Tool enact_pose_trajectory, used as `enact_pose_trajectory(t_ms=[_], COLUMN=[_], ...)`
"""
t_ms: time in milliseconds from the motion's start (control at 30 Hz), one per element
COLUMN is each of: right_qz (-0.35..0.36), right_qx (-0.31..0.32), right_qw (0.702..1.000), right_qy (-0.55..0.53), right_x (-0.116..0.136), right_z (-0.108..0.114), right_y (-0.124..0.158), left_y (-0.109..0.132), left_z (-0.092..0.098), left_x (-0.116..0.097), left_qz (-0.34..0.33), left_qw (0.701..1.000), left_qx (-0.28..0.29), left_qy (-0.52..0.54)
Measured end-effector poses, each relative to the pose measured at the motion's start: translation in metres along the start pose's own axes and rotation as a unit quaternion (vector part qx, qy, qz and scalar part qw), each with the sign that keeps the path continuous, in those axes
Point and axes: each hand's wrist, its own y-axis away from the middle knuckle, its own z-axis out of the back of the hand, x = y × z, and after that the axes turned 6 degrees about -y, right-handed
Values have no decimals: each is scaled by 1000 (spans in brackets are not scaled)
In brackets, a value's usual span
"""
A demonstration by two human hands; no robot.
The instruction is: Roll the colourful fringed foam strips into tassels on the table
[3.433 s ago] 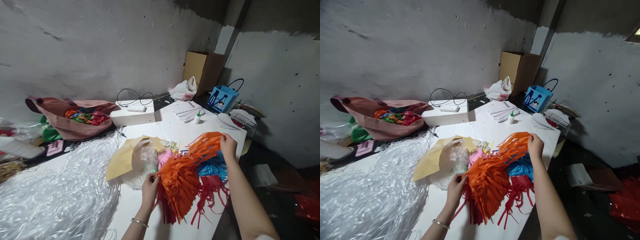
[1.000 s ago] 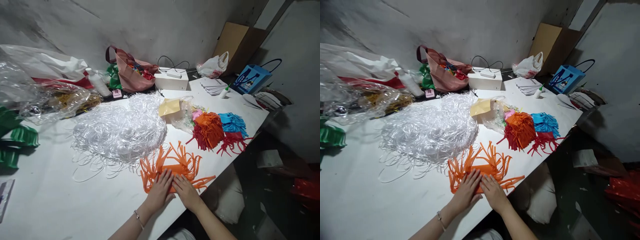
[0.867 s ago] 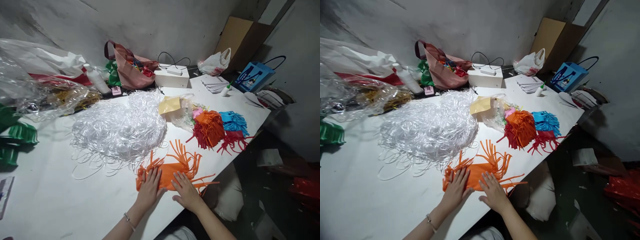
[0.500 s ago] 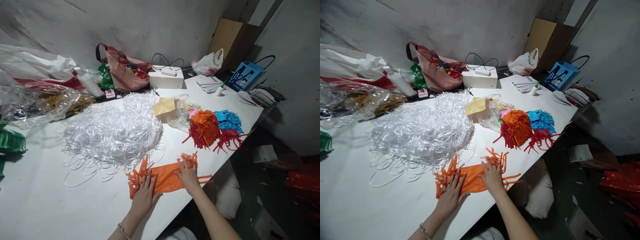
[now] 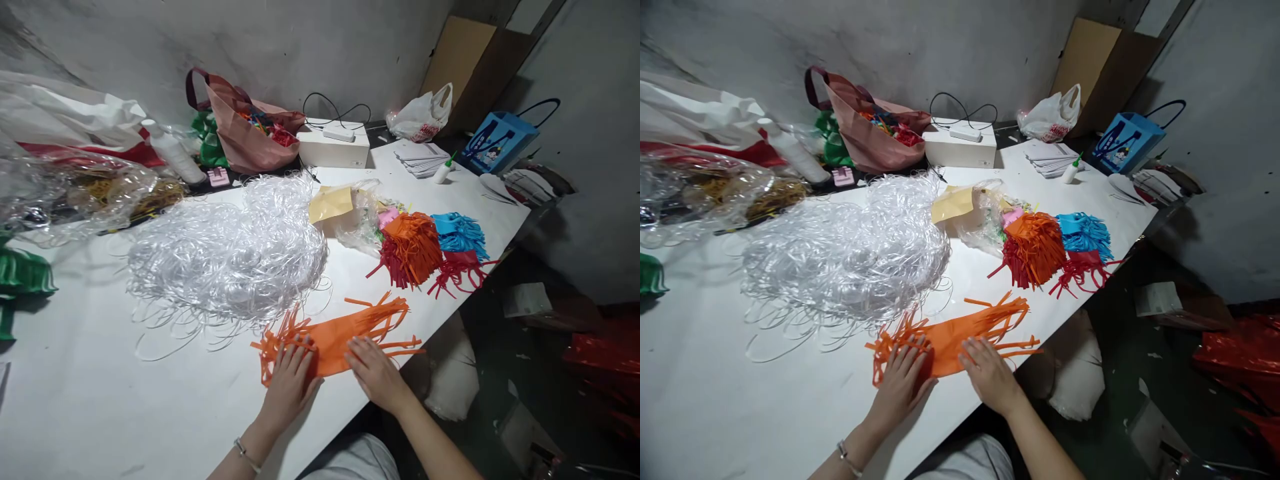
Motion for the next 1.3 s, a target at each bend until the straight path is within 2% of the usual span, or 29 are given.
enact_pose_trajectory(t_ms=[67, 133, 200, 267, 333, 400, 467, 500, 533, 567, 600, 667, 733, 800, 933, 1133, 1300], right_qz=[7, -3, -2, 2, -1, 2, 9, 13, 16, 17, 16, 15, 8, -9, -45, -54, -66], right_qx=[16, -1, -6, -3, -5, -16, -34, -43, -49, -52, -52, -51, -54, -53, -33, 12, 91], right_qw=[1000, 1000, 1000, 1000, 1000, 1000, 999, 999, 999, 999, 999, 999, 998, 997, 995, 994, 986], right_qy=[-5, -4, -2, -1, 3, 9, 12, 12, 9, 5, 0, -10, -25, -47, -77, -90, -120], right_x=[16, 19, 16, 13, 12, 13, 13, 13, 12, 12, 12, 11, 12, 13, 13, 9, 4], right_z=[-20, -30, -31, -28, -26, -27, -29, -30, -30, -30, -29, -26, -22, -20, -21, -13, 4], right_y=[-6, -8, -7, -5, -4, -4, -3, -3, -2, -2, -3, -3, -4, -6, -10, -21, -30], left_y=[-2, -4, -5, -2, 4, 10, 12, 11, 9, 5, 1, -9, -16, -19, -18, -22, -23], left_z=[4, 5, 6, 10, 21, 35, 45, 47, 47, 44, 39, 27, 16, 12, 21, 29, 27], left_x=[7, 19, 38, 60, 78, 82, 66, 52, 34, 16, -2, -28, -38, -35, -24, -29, -30], left_qz=[-82, -92, 3, 131, 221, 272, 253, 206, 130, 43, -31, -77, -57, -31, -12, 17, 41], left_qw=[996, 993, 998, 991, 973, 952, 949, 960, 976, 987, 988, 982, 981, 980, 976, 973, 968], left_qx=[32, 62, 57, 16, -52, -135, -187, -187, -164, -117, -71, -5, 19, 24, 36, 38, 42], left_qy=[30, 33, 0, -30, -35, -30, -9, 16, 56, 99, 134, 172, 185, 193, 216, 229, 244])
